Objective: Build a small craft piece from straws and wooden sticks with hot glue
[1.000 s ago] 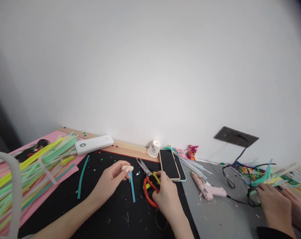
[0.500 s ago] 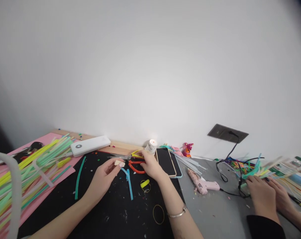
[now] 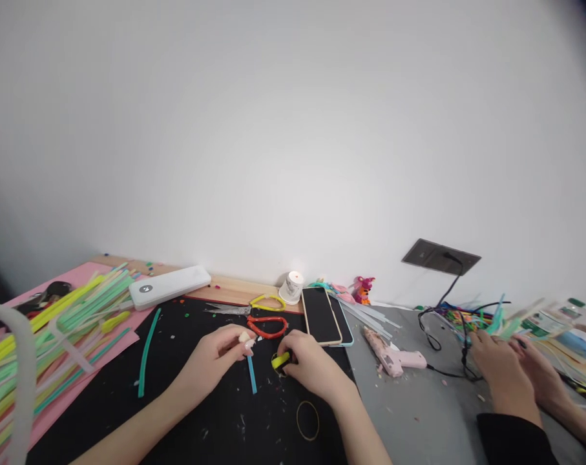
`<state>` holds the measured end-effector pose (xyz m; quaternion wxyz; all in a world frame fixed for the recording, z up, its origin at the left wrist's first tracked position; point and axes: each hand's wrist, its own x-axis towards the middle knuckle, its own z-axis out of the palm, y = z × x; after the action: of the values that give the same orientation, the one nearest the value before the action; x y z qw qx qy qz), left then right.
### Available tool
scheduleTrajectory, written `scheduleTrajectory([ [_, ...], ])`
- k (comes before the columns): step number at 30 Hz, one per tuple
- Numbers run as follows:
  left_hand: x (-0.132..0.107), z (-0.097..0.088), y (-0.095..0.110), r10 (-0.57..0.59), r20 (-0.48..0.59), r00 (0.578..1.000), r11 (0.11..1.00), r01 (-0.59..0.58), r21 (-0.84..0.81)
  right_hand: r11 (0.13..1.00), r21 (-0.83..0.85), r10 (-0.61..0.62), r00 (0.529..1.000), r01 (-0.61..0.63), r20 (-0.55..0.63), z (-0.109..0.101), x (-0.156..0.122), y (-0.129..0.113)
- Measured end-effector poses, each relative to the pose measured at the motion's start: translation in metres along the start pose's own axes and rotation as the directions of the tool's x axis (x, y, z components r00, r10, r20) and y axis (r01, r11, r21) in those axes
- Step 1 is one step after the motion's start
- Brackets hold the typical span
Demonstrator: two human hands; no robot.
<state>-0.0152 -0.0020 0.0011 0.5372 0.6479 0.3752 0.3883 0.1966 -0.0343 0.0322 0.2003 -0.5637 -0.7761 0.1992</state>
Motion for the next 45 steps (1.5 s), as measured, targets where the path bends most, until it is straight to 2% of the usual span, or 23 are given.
scheduleTrajectory([
  [3, 0.001, 0.001, -0.006, -0.013, 0.025, 1.0, 1.0, 0.013, -0.012, 0.997, 0.072, 0.037, 0.997, -0.033, -0.064, 0.009, -0.007, 0.005],
  [6, 0.001, 0.002, -0.011, -0.018, 0.049, 0.999, 0.999, 0.02, -0.03, 0.968, 0.246, 0.093, 0.976, -0.042, -0.196, 0.02, -0.006, 0.002],
  [9, 0.002, 0.003, -0.013, -0.035, 0.049, 0.998, 0.998, 0.037, -0.046, 0.869, 0.494, 0.177, 0.942, -0.014, -0.285, 0.033, -0.002, -0.006],
  [11, 0.002, 0.004, -0.013, -0.064, 0.064, 0.996, 0.994, 0.069, -0.08, 0.78, 0.625, 0.207, 0.938, 0.012, -0.277, 0.043, -0.001, -0.012],
  [13, 0.001, 0.004, -0.012, -0.084, 0.075, 0.994, 0.991, 0.091, -0.102, 0.724, 0.689, 0.219, 0.941, 0.02, -0.258, 0.051, -0.001, -0.016],
  [15, 0.001, 0.005, -0.011, -0.095, 0.074, 0.993, 0.989, 0.103, -0.111, 0.726, 0.687, 0.221, 0.937, 0.028, -0.272, 0.056, -0.002, -0.019],
  [17, 0.001, 0.006, -0.011, -0.104, 0.074, 0.992, 0.986, 0.113, -0.124, 0.771, 0.635, 0.198, 0.924, 0.06, -0.328, 0.058, -0.002, -0.022],
  [20, 0.0, 0.007, -0.009, -0.113, 0.077, 0.991, 0.98, 0.124, -0.153, 0.836, 0.532, 0.121, 0.901, 0.133, -0.416, 0.055, -0.003, -0.026],
  [23, 0.0, 0.008, -0.008, -0.146, 0.067, 0.987, 0.977, 0.155, -0.148, 0.854, 0.487, 0.061, 0.895, 0.183, -0.443, 0.052, -0.003, -0.03],
  [26, 0.0, 0.007, -0.009, -0.168, 0.056, 0.984, 0.974, 0.174, -0.143, 0.843, 0.502, 0.026, 0.918, 0.192, -0.396, 0.051, -0.004, -0.031],
  [29, 0.001, 0.006, -0.011, -0.187, 0.039, 0.982, 0.966, 0.191, -0.174, 0.811, 0.565, 0.022, 0.956, 0.153, -0.292, 0.049, -0.005, -0.029],
  [32, 0.002, 0.005, -0.012, -0.188, 0.019, 0.982, 0.963, 0.188, -0.193, 0.804, 0.585, 0.033, 0.974, 0.108, -0.225, 0.047, -0.003, -0.027],
  [40, 0.002, 0.008, -0.012, -0.172, 0.04, 0.984, 0.98, 0.175, -0.097, 0.822, 0.559, 0.042, 0.968, 0.108, -0.249, 0.052, 0.002, -0.027],
  [45, 0.002, 0.009, -0.012, -0.11, 0.077, 0.991, 0.985, 0.119, -0.128, 0.831, 0.548, 0.086, 0.952, 0.094, -0.294, 0.055, 0.003, -0.021],
])
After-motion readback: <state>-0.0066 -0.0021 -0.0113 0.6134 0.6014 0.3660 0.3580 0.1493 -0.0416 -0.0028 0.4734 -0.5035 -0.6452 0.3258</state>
